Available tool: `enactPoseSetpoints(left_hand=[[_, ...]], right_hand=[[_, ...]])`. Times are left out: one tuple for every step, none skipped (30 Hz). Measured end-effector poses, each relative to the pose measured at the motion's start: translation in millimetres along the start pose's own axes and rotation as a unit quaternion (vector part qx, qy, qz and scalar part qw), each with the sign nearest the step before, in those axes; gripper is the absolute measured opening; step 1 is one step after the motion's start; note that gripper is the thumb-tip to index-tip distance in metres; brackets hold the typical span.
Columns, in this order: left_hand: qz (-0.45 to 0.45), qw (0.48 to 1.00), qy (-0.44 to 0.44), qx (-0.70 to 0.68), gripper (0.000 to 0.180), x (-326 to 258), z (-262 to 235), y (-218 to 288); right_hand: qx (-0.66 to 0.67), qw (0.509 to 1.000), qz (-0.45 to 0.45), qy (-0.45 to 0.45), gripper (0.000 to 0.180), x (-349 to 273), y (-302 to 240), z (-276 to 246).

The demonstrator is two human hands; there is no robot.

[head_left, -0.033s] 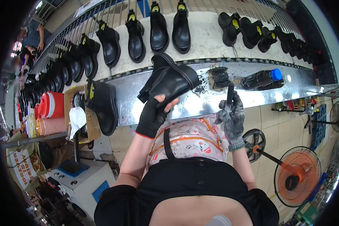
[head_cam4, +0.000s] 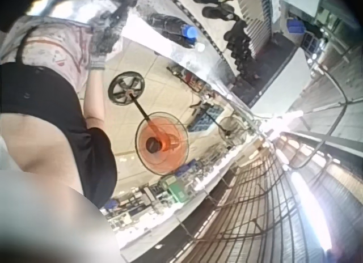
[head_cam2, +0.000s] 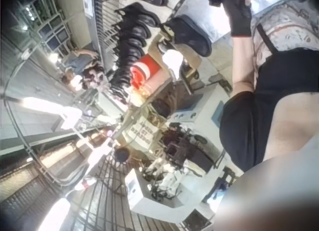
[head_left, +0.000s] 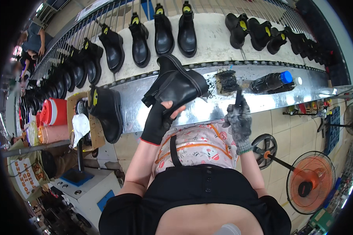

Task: Cleaning and applying liquid finish to the seams and soles of black leather boots on a conveyor belt.

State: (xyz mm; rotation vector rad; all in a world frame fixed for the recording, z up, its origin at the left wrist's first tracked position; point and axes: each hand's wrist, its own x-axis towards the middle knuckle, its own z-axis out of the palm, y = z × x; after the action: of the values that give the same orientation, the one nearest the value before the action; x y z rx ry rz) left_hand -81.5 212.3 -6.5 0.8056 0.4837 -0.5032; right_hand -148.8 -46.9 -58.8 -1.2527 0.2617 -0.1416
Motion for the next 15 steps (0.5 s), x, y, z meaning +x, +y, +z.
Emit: enactPoseSetpoints(left_hand=[[-0.002, 1.0, -0.007, 0.007, 0.047, 2.6, 3.0, 2.7], [0.006, 0.997, -0.035, 0.07, 0.05, 5.3, 4.0, 8.7], [0.013, 0.989, -0.064, 0.132, 0.054, 8.8, 4.7, 15.2], [0.02, 0.978, -0.098, 0.185, 0.062, 22.5, 7.3, 20.8], [0.04, 0.969, -0.059, 0.238, 0.065, 19.6, 25.2, 30.8], [0.067, 0.959, -0.091, 0.261, 0.063, 32.1, 31.8, 37.8], [0.092, 0.946, -0.13, 0.284, 0.06, 48.5, 43.9, 45.8], [0.088, 0.947, -0.133, 0.277, 0.055, 65.3, 60.8, 50.9], [0.092, 0.948, -0.142, 0.27, 0.05, 78.7, 80.3, 55.5], [0.072, 0.956, -0.137, 0.251, 0.045, 108.3, 90.9, 56.4], [0.054, 0.962, -0.13, 0.233, 0.04, 142.2, 97.6, 58.4], [0.016, 0.961, -0.129, 0.244, 0.037, 175.8, 107.1, 63.4], [-0.018, 0.959, -0.125, 0.255, 0.034, 204.5, 115.2, 69.0], [-0.016, 0.958, -0.131, 0.256, 0.034, 234.8, 124.4, 66.2], [0.027, 0.948, -0.11, 0.297, 0.029, 263.1, 125.4, 63.9]], right_hand=[[-0.118, 0.99, 0.062, 0.037, 0.054, 7.6, 17.7, -9.7], [-0.169, 0.979, 0.109, -0.006, 0.046, 6.2, 21.5, -17.1], [-0.22, 0.962, 0.156, -0.048, 0.042, -0.3, 26.7, -27.3], [-0.388, 0.915, -0.106, -0.026, 0.044, -5.9, 76.9, -55.3], [-0.141, 0.968, 0.205, 0.04, 0.042, -15.1, 39.7, -30.7], [-0.14, 0.974, 0.17, 0.052, 0.042, -16.3, 45.0, -28.4], [-0.14, 0.979, 0.133, 0.07, 0.041, -16.3, 46.5, -29.0], [-0.139, 0.979, 0.131, 0.073, 0.041, -12.6, 48.6, -29.8], [-0.146, 0.982, 0.086, 0.081, 0.042, -11.1, 48.1, -30.7], [-0.154, 0.983, 0.05, 0.087, 0.043, -5.6, 51.2, -31.6], [-0.118, 0.99, 0.022, 0.078, 0.033, 3.4, 57.3, -29.6], [-0.034, 0.994, 0.063, 0.088, 0.03, 10.9, 68.2, -32.3], [0.052, 0.989, 0.102, 0.092, 0.026, 20.0, 86.9, -37.7], [0.151, 0.971, 0.162, 0.092, 0.024, 25.9, 124.0, -60.7], [0.473, 0.86, 0.193, 0.011, 0.025, 28.1, 128.0, -56.1]])
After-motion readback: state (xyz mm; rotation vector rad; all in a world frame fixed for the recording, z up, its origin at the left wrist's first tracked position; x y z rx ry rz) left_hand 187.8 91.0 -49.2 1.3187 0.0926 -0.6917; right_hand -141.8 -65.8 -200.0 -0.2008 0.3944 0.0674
